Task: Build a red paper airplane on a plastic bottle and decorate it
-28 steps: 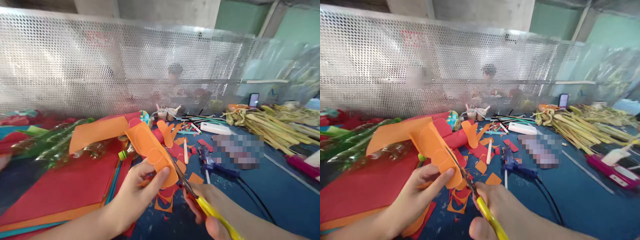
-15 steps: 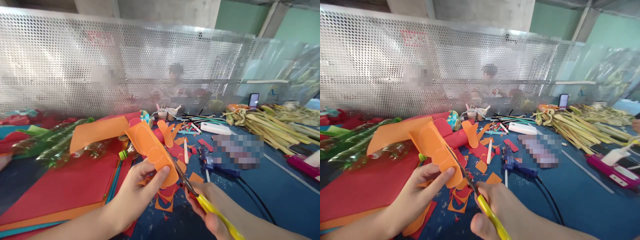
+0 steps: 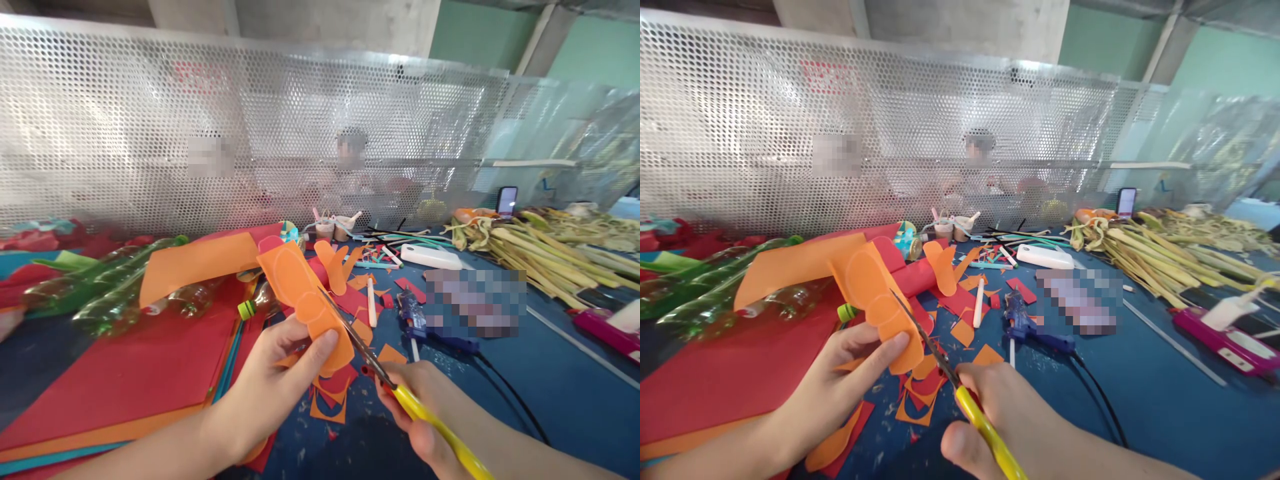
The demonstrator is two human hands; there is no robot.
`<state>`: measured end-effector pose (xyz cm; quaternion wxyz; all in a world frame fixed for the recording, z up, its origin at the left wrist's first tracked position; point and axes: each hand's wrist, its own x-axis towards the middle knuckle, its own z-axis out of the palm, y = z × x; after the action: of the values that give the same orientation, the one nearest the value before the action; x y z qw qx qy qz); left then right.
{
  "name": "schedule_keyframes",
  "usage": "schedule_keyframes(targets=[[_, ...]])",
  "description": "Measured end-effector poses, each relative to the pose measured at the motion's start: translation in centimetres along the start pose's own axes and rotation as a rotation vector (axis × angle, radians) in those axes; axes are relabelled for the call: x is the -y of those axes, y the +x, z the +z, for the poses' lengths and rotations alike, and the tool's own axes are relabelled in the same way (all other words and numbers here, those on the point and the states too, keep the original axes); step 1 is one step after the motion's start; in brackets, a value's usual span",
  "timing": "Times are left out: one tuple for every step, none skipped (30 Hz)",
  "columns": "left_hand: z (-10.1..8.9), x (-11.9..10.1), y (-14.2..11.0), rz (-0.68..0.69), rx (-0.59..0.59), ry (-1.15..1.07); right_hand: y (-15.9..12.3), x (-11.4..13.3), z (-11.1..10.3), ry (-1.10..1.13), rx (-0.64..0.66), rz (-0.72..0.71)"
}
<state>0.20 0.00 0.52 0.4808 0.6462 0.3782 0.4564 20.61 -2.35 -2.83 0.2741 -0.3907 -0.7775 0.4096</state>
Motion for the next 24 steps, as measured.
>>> schedule_keyframes(targets=[[0.0,0.0,0.0,-0.005,-0.001,-0.002,0.0,0.1,-0.1,0.004,0.010,0.014],[0.0,0.0,0.1,-0.010,-0.003,-0.004,0.1,0.3,-0.3,0.009,0.021,0.028],[0.0,0.0,0.2,-0.017,-0.004,-0.007,0.1,0.4,-0.4,0.011,0.035,0.039],[0.0,0.0,0.2,-0.023,-0.002,-0.012,0.2,0.7,-0.6,0.010,0.049,0.047],[0.0,0.0,0.3,-0.028,0.001,-0.018,0.2,0.9,-0.7,0.005,0.058,0.050],[-0.1,0.0,0.3,-0.034,0.004,-0.025,0.2,1.0,-0.8,-0.001,0.059,0.048],[-0.1,0.0,0.4,-0.040,0.004,-0.033,0.2,1.1,-0.9,-0.006,0.058,0.046],[-0.1,0.0,0.5,-0.046,0.000,-0.040,0.2,1.1,-0.9,-0.012,0.057,0.046],[-0.2,0.0,0.5,-0.049,-0.007,-0.047,0.2,1.0,-0.8,-0.017,0.057,0.047],[-0.2,0.0,0.6,-0.051,-0.019,-0.050,0.2,0.7,-0.6,-0.020,0.056,0.044],[-0.2,-0.1,0.6,-0.051,-0.031,-0.051,0.1,0.4,-0.4,-0.021,0.054,0.037],[-0.3,-0.1,0.6,-0.051,-0.042,-0.051,0.1,0.2,-0.2,-0.021,0.047,0.030],[-0.3,-0.1,0.7,-0.052,-0.054,-0.047,0.1,0.0,-0.1,-0.025,0.036,0.023],[-0.3,-0.1,0.7,-0.054,-0.064,-0.043,0.1,-0.1,0.0,-0.035,0.028,0.018],[-0.4,0.0,0.7,-0.057,-0.075,-0.037,0.1,-0.1,0.0,-0.051,0.024,0.015],[-0.4,0.0,0.6,-0.058,-0.086,-0.031,0.1,0.1,-0.1,-0.071,0.029,0.012],[-0.5,0.1,0.6,-0.058,-0.096,-0.026,0.1,0.5,-0.2,-0.093,0.040,0.010],[-0.5,0.2,0.6,-0.057,-0.104,-0.020,0.1,0.8,-0.4,-0.108,0.048,0.010],[-0.5,0.2,0.6,-0.057,-0.111,-0.015,0.1,1.2,-0.6,-0.115,0.054,0.011],[-0.5,0.2,0.6,-0.057,-0.116,-0.011,0.1,1.5,-0.8,-0.115,0.051,0.010],[-0.5,0.3,0.6,-0.057,-0.120,-0.007,0.1,1.8,-0.9,-0.112,0.044,0.004],[-0.5,0.2,0.6,-0.060,-0.121,-0.004,0.1,1.8,-1.0,-0.110,0.040,-0.004],[-0.4,0.2,0.6,-0.063,-0.122,-0.001,0.1,1.7,-0.9,-0.110,0.041,-0.013],[-0.4,0.1,0.6,-0.066,-0.123,0.002,0.1,1.5,-0.8,-0.112,0.039,-0.019]])
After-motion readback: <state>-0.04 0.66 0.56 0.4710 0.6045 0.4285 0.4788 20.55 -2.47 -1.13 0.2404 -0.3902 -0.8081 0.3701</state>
